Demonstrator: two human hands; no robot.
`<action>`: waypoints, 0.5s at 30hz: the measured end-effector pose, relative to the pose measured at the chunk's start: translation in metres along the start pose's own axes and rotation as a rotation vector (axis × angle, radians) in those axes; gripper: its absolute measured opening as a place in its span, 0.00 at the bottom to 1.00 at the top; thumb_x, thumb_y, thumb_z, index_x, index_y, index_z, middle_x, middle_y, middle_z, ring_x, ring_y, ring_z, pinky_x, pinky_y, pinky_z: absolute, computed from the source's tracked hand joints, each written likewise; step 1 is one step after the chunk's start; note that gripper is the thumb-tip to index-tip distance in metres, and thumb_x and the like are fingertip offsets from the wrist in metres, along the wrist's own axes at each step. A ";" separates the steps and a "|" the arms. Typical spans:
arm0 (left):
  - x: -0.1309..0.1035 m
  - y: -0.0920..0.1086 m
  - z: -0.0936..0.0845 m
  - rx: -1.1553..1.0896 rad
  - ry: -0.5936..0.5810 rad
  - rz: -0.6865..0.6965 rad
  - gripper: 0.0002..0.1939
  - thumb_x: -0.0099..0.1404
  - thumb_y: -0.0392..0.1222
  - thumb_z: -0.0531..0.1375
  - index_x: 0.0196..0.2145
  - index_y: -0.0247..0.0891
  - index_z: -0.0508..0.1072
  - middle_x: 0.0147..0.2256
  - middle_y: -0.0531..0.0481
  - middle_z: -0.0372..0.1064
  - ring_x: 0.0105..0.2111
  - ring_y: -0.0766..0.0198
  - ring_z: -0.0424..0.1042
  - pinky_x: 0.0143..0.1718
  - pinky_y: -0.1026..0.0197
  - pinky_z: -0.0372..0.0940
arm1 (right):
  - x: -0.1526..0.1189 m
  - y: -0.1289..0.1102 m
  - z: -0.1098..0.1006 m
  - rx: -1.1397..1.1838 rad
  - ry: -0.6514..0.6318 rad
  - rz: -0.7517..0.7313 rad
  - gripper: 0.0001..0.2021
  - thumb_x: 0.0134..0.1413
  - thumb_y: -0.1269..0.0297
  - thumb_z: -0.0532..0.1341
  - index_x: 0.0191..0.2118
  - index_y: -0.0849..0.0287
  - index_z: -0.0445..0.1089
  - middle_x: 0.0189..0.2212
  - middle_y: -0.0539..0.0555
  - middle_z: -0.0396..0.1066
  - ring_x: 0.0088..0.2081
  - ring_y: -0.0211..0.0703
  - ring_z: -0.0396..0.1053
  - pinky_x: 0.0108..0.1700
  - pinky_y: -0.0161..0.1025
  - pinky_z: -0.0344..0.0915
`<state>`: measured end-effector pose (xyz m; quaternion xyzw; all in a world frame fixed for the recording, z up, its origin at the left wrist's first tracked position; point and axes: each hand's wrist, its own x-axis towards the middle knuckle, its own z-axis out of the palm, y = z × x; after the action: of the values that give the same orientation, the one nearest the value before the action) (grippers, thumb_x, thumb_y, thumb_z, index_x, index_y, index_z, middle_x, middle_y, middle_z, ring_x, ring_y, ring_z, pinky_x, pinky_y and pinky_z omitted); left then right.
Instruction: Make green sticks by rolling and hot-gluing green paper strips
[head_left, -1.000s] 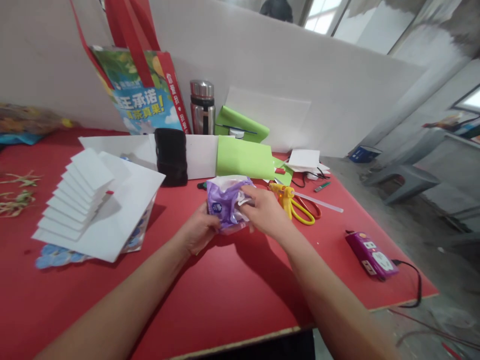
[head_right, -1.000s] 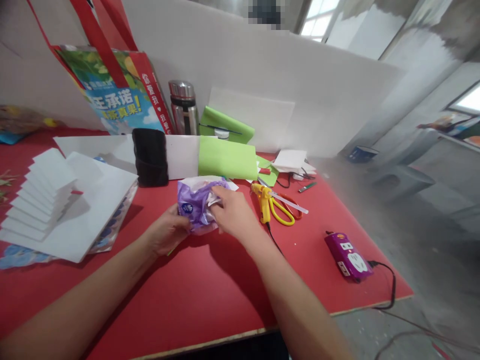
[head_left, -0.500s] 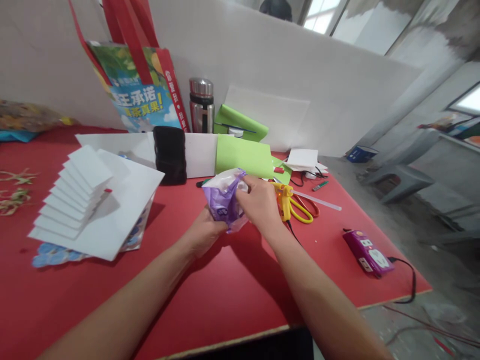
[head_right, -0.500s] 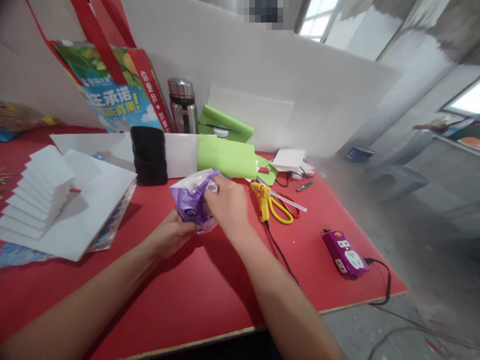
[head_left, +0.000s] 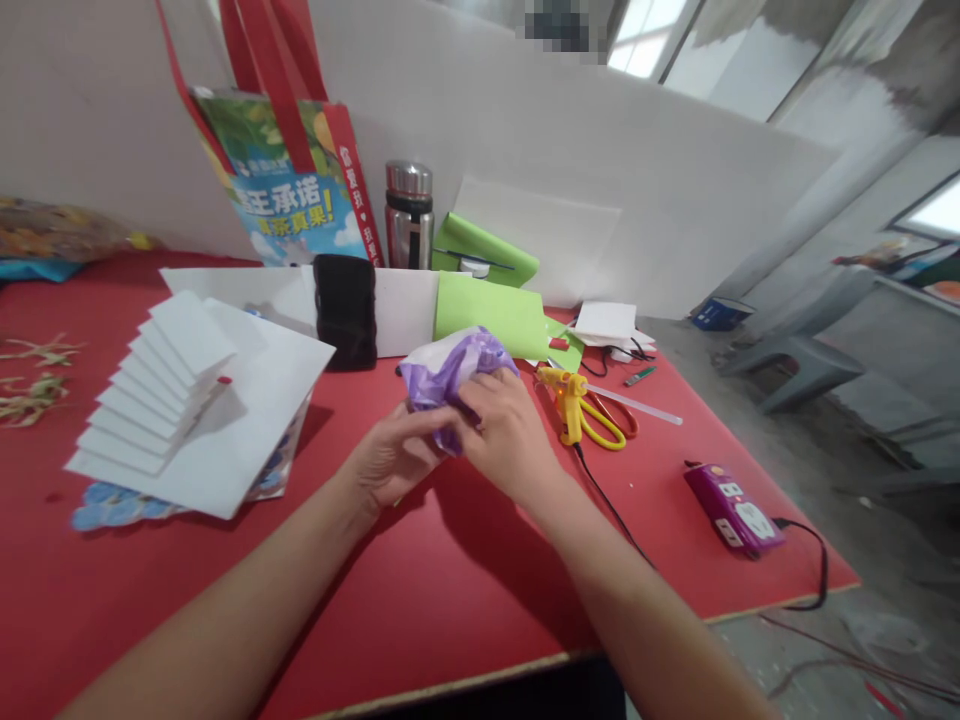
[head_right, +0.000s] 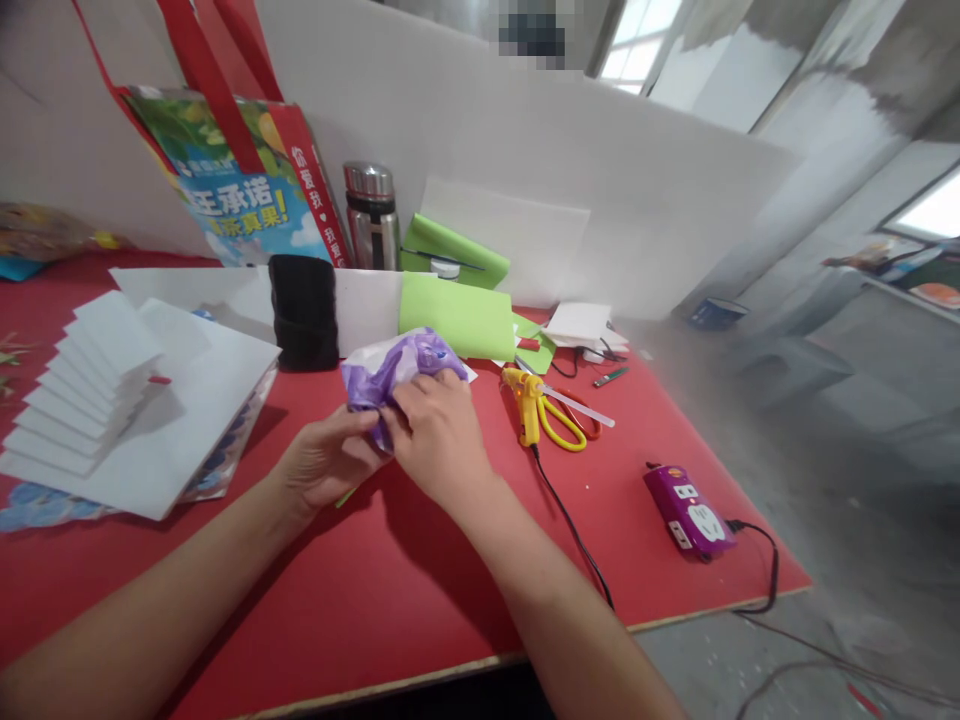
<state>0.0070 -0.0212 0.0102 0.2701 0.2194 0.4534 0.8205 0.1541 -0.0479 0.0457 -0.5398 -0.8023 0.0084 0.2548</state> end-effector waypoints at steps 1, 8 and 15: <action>0.001 0.001 0.000 -0.018 0.027 -0.002 0.13 0.56 0.32 0.70 0.41 0.35 0.80 0.35 0.47 0.81 0.35 0.60 0.81 0.43 0.61 0.75 | 0.001 0.002 -0.001 -0.010 -0.047 -0.049 0.07 0.65 0.66 0.61 0.34 0.59 0.74 0.36 0.58 0.76 0.44 0.55 0.68 0.48 0.49 0.61; 0.015 0.005 -0.002 -0.120 0.353 0.057 0.10 0.66 0.30 0.63 0.46 0.32 0.79 0.39 0.43 0.83 0.35 0.61 0.82 0.43 0.58 0.78 | -0.011 0.014 -0.004 0.188 0.150 0.005 0.14 0.63 0.62 0.64 0.53 0.56 0.74 0.52 0.61 0.73 0.57 0.57 0.66 0.58 0.56 0.63; 0.013 0.005 0.001 -0.194 0.257 0.106 0.06 0.68 0.34 0.65 0.43 0.37 0.80 0.40 0.48 0.83 0.39 0.61 0.82 0.49 0.57 0.76 | -0.016 0.025 0.034 1.195 0.163 0.658 0.27 0.47 0.50 0.74 0.50 0.60 0.74 0.44 0.60 0.80 0.43 0.50 0.79 0.46 0.46 0.76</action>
<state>0.0112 -0.0080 0.0130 0.1406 0.2629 0.5459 0.7830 0.1661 -0.0429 0.0026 -0.5212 -0.4325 0.4859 0.5525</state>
